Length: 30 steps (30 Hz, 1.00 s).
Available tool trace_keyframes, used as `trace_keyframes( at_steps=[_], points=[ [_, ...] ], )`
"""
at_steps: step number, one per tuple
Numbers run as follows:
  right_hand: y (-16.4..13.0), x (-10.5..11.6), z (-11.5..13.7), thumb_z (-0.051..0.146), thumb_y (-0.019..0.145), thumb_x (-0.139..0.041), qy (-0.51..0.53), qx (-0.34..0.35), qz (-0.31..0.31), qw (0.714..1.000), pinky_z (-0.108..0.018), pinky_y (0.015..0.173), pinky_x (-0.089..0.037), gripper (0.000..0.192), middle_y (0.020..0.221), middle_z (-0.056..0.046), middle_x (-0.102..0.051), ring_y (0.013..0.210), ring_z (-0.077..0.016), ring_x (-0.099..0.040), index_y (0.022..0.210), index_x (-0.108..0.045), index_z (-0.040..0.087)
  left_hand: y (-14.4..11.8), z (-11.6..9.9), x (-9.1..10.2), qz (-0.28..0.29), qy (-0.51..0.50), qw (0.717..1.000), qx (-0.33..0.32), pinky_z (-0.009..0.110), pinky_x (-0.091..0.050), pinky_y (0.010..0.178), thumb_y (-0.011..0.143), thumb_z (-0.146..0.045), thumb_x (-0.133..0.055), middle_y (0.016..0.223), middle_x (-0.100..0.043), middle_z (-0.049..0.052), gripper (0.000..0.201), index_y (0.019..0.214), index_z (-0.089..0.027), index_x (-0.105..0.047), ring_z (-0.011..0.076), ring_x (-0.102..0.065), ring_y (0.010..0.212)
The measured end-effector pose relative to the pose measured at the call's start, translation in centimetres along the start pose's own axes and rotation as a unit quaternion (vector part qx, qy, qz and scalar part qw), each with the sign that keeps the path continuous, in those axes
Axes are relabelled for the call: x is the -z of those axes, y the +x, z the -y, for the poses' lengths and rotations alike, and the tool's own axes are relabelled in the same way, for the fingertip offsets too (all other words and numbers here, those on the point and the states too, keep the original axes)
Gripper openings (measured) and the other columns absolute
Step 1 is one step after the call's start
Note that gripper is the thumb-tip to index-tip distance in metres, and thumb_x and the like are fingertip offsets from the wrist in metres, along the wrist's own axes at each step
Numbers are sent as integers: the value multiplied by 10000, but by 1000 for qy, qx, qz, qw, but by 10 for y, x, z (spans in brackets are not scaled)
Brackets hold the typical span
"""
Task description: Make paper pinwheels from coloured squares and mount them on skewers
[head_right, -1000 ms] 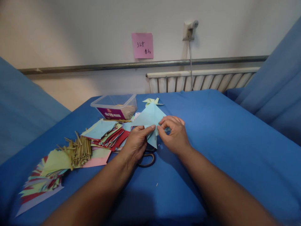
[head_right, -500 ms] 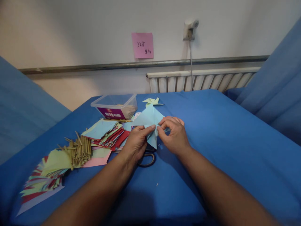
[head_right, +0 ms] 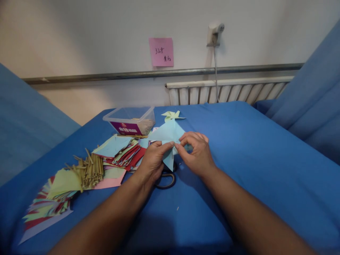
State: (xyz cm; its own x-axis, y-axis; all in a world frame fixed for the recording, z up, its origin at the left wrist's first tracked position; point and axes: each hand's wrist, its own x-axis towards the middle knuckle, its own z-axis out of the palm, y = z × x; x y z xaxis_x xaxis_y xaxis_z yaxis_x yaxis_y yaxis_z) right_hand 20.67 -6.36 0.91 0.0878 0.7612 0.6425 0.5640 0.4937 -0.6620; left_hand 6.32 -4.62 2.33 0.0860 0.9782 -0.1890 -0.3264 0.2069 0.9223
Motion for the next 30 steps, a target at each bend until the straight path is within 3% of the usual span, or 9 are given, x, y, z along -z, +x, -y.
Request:
trace_keyframes(
  at_steps=[1,4,8,10,12,16,23,28,30],
  points=[
    [2,1,-2,329,784,-683,22,-23,-19,999,-489,975,-412,97,967,-39,-715,1018,-257,-634,780,-634,245,0,-3,1,3,10,1000,0,241,-443,495,564,-279,-812,605,-658,26,239,684,-126,-673,124,-564,485],
    [8,7,-9,414,727,-743,157,-139,-65,975,-443,883,-494,343,1053,-83,-704,993,-266,-645,994,-643,223,0,-13,4,25,60,998,11,256,-439,466,560,-298,-809,612,-665,39,257,691,-134,-659,143,-568,469],
    [13,17,-14,460,704,-771,374,-310,100,868,-360,671,-544,407,905,-86,-736,728,-226,-680,983,-673,179,-2,-26,11,91,148,984,44,250,-410,436,556,-297,-811,613,-651,27,281,721,-143,-644,137,-552,456],
    [12,19,-11,414,685,-801,425,-345,180,817,-352,679,-547,409,924,-91,-746,719,-222,-686,995,-696,168,-2,-30,14,111,203,972,51,244,-401,437,569,-299,-800,597,-628,16,266,706,-146,-632,131,-543,459],
    [9,19,-7,354,654,-833,448,-349,212,795,-355,718,-551,421,964,-87,-751,755,-227,-694,1016,-712,176,-2,-33,16,130,255,957,44,232,-387,441,583,-302,-786,598,-618,17,247,687,-144,-628,126,-542,476],
    [3,11,-1,294,635,-846,458,-337,225,791,-351,762,-549,404,971,-62,-754,790,-219,-694,1010,-732,198,-2,-36,19,152,306,939,27,215,-358,438,600,-297,-761,578,-589,0,211,653,-155,-615,106,-509,472],
    [-5,-2,-6,299,601,-859,418,-348,179,820,-354,707,-556,373,891,-48,-764,707,-209,-690,940,-746,193,-2,-32,25,145,344,927,5,227,-347,438,613,-296,-728,582,-592,13,180,630,-151,-622,117,-502,478],
    [-8,-13,-3,307,596,-851,367,-336,87,863,-350,698,-551,355,892,-60,-766,728,-226,-695,902,-745,163,3,-28,24,120,327,937,-28,228,-351,459,608,-286,-737,579,-596,10,172,643,-143,-647,124,-513,503],
    [-8,-18,-2,314,615,-839,390,-339,20,856,-353,712,-555,338,903,-60,-765,743,-227,-698,898,-740,159,4,-26,21,78,277,956,-53,234,-394,514,594,-293,-774,660,-640,18,232,749,-146,-685,135,-553,570]
  ],
)
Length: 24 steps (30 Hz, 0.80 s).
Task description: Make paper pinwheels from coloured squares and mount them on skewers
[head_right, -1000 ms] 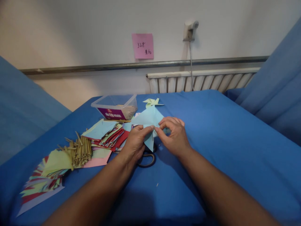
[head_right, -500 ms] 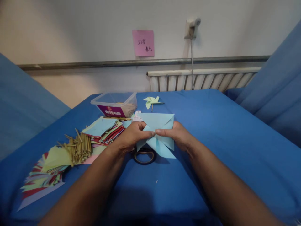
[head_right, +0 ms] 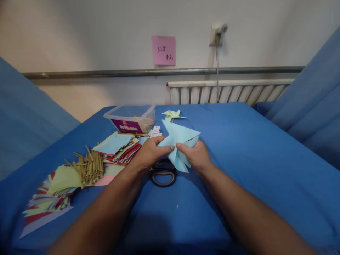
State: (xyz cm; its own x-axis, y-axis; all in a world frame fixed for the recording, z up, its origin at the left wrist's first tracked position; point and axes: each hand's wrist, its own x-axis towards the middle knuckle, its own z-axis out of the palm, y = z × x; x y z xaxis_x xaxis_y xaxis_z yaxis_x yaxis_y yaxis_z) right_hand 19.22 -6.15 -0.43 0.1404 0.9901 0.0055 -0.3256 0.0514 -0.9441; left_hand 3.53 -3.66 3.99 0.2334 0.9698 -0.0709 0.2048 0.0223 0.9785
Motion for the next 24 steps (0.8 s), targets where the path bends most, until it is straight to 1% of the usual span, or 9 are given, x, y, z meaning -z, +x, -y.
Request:
trace_keyframes(
  at_steps=[2,3,5,7,8,10,13,17,24],
  points=[
    [2,-3,-3,318,640,-824,72,14,-51,996,-361,736,-561,331,942,-66,-761,768,-227,-702,915,-734,157,0,0,-4,-51,-101,994,-6,244,-446,614,593,-316,-805,827,-691,36,353,893,-170,-692,152,-611,698],
    [4,-4,-4,313,649,-818,103,21,-73,992,-361,747,-563,324,958,-71,-759,781,-226,-703,916,-732,152,0,1,-7,-59,-164,985,2,251,-460,665,605,-333,-809,909,-699,45,390,942,-182,-683,162,-631,769],
    [6,-6,-5,294,656,-813,143,34,-115,982,-351,758,-565,301,963,-76,-756,793,-218,-702,901,-730,141,-2,5,-14,-31,-275,960,34,268,-472,737,647,-365,-793,990,-697,64,379,956,-182,-672,177,-646,863],
    [7,-7,-7,278,660,-808,155,43,-145,976,-339,750,-567,282,933,-67,-756,778,-207,-701,892,-727,140,-5,9,-24,21,-334,939,74,289,-480,763,678,-382,-777,941,-698,77,339,913,-160,-677,182,-648,852],
    [7,-8,-7,271,660,-807,155,48,-154,975,-337,749,-567,286,922,-61,-756,773,-203,-701,902,-725,143,-6,12,-29,32,-348,933,85,290,-482,750,682,-380,-777,894,-697,68,322,892,-157,-677,172,-643,806],
    [6,-12,-8,260,657,-807,150,61,-156,974,-340,763,-567,317,911,-53,-757,783,-202,-703,941,-720,149,-9,16,-38,22,-364,927,90,270,-476,694,656,-344,-802,787,-684,43,295,836,-148,-677,144,-618,697],
    [2,-17,-9,254,653,-809,136,79,-146,977,-345,799,-561,361,905,-49,-758,832,-207,-705,986,-714,151,-10,18,-47,1,-403,913,70,264,-488,752,634,-274,-820,818,-703,42,293,862,-146,-689,145,-635,740],
    [0,-21,-11,276,644,-810,108,77,-149,980,-362,810,-560,378,909,-60,-759,848,-221,-704,983,-717,139,-9,16,-48,-37,-408,910,68,272,-505,751,604,-267,-837,835,-723,55,315,857,-142,-699,164,-656,753],
    [0,-21,-15,273,645,-805,101,72,-132,983,-375,840,-549,398,933,-62,-757,871,-228,-700,1008,-709,141,-9,13,-45,-45,-399,914,66,293,-524,791,567,-273,-850,897,-742,90,376,885,-115,-724,189,-682,791]
  ],
)
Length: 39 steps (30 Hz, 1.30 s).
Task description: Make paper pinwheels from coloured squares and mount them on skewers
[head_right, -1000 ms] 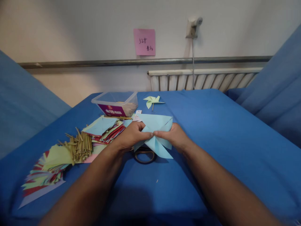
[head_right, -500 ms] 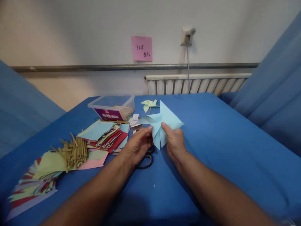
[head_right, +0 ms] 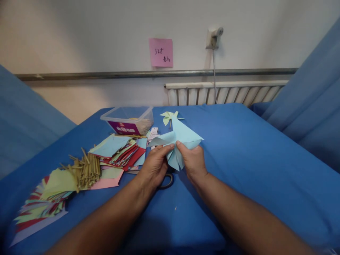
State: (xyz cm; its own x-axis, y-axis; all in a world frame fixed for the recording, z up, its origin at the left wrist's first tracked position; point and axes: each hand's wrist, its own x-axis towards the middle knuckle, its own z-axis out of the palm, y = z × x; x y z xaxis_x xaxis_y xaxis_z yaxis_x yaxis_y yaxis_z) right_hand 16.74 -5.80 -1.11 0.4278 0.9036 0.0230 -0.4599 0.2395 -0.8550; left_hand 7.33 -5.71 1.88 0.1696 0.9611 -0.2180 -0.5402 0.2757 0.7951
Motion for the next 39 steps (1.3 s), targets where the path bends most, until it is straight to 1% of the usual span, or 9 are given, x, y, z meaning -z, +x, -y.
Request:
trace_keyframes(
  at_steps=[9,13,15,18,21,24,28,33,39],
  points=[
    [-3,2,7,385,723,-759,5,-42,94,995,-382,808,-543,344,973,-65,-735,845,-220,-682,987,-678,180,10,-9,10,-47,2,998,-32,297,-539,652,567,-204,-816,778,-727,66,301,824,-104,-695,167,-650,614],
    [0,11,8,354,810,-663,-123,108,98,982,-368,812,-531,345,1038,-67,-669,846,-178,-644,1118,-581,220,19,-31,16,-86,-63,994,-27,300,-557,691,620,-114,-739,843,-740,57,310,925,-127,-686,181,-673,676],
    [1,15,10,271,829,-616,-221,227,99,943,-400,883,-508,417,1220,-94,-581,993,-200,-617,1234,-517,257,20,-40,16,-89,-82,993,-9,318,-565,717,639,-94,-714,844,-742,52,302,937,-134,-682,191,-680,699],
    [1,18,17,153,830,-552,-369,375,149,838,-498,1028,-402,473,1442,-90,-381,1296,-278,-441,1277,-520,303,19,-44,17,-85,-88,992,9,334,-569,724,657,-91,-701,823,-741,50,291,943,-138,-680,194,-676,687],
    [1,19,25,99,806,-563,-449,451,198,745,-562,1105,-271,460,1535,-19,-256,1394,-328,-299,1195,-602,341,19,-40,17,-72,-83,994,9,325,-565,719,664,-95,-701,845,-743,53,309,968,-142,-680,193,-674,693],
    [5,21,27,147,795,-634,-477,472,224,707,-566,1109,-248,337,1541,25,-271,1405,-355,-263,1062,-675,348,18,-36,17,-61,-84,995,9,303,-557,720,653,-84,-703,895,-744,59,337,984,-145,-681,193,-679,735],
    [8,23,28,282,814,-688,-476,470,227,708,-554,1095,-265,126,1491,13,-376,1403,-352,-263,928,-714,329,16,-33,14,-60,-77,995,12,292,-552,700,643,-62,-697,894,-739,60,355,989,-141,-680,189,-673,737],
    [4,21,31,382,799,-712,-479,438,239,723,-558,1074,-281,78,1410,-1,-490,1377,-351,-306,843,-725,318,11,-28,11,-44,-48,998,25,266,-533,618,627,-87,-716,849,-732,55,281,902,-139,-687,169,-654,669],
    [1,19,29,326,813,-678,-432,375,196,796,-535,1064,-315,93,1235,-44,-603,1317,-305,-401,747,-670,260,10,-19,11,-27,-17,999,4,251,-529,616,558,-112,-779,755,-720,49,255,800,-113,-696,152,-645,635]
  ],
)
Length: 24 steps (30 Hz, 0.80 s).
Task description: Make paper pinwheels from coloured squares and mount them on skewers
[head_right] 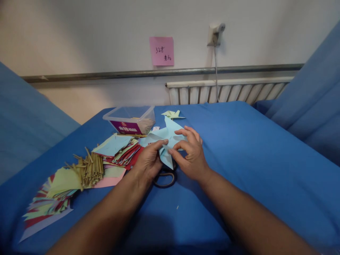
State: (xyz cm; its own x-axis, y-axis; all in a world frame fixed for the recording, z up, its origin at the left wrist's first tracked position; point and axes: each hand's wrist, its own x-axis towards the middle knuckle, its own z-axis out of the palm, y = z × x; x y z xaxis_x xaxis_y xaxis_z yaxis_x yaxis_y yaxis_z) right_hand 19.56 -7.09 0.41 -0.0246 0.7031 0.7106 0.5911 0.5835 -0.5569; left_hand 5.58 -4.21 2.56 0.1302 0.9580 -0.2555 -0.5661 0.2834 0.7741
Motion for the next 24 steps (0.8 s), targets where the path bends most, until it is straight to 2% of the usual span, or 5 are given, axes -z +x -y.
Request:
trace_keyframes(
  at_steps=[5,9,14,24],
  points=[
    [2,-3,-7,287,764,-678,53,-92,-19,994,-499,1037,-354,142,1114,-66,-659,1213,-283,-506,652,-610,233,2,8,4,23,28,999,-13,261,-507,592,573,-170,-798,702,-707,51,205,732,-99,-689,140,-623,572],
    [4,-3,-12,322,756,-666,88,-149,-23,985,-488,1019,-364,186,1067,-70,-677,1132,-272,-562,611,-597,228,2,10,4,22,45,999,-5,260,-493,575,554,-201,-828,660,-690,44,235,718,-101,-691,129,-602,537],
    [4,-3,-13,312,748,-673,93,-152,-21,984,-478,1016,-363,178,1052,-68,-682,1140,-268,-555,606,-602,232,1,11,3,11,48,999,0,259,-482,559,539,-194,-836,646,-685,40,231,695,-110,-688,129,-597,527],
    [4,-5,-17,292,740,-677,92,-152,-6,984,-462,973,-398,160,1025,-67,-678,1059,-254,-593,611,-609,226,1,13,4,27,53,998,2,266,-487,584,561,-205,-836,698,-704,60,265,768,-92,-713,134,-606,556]
  ],
)
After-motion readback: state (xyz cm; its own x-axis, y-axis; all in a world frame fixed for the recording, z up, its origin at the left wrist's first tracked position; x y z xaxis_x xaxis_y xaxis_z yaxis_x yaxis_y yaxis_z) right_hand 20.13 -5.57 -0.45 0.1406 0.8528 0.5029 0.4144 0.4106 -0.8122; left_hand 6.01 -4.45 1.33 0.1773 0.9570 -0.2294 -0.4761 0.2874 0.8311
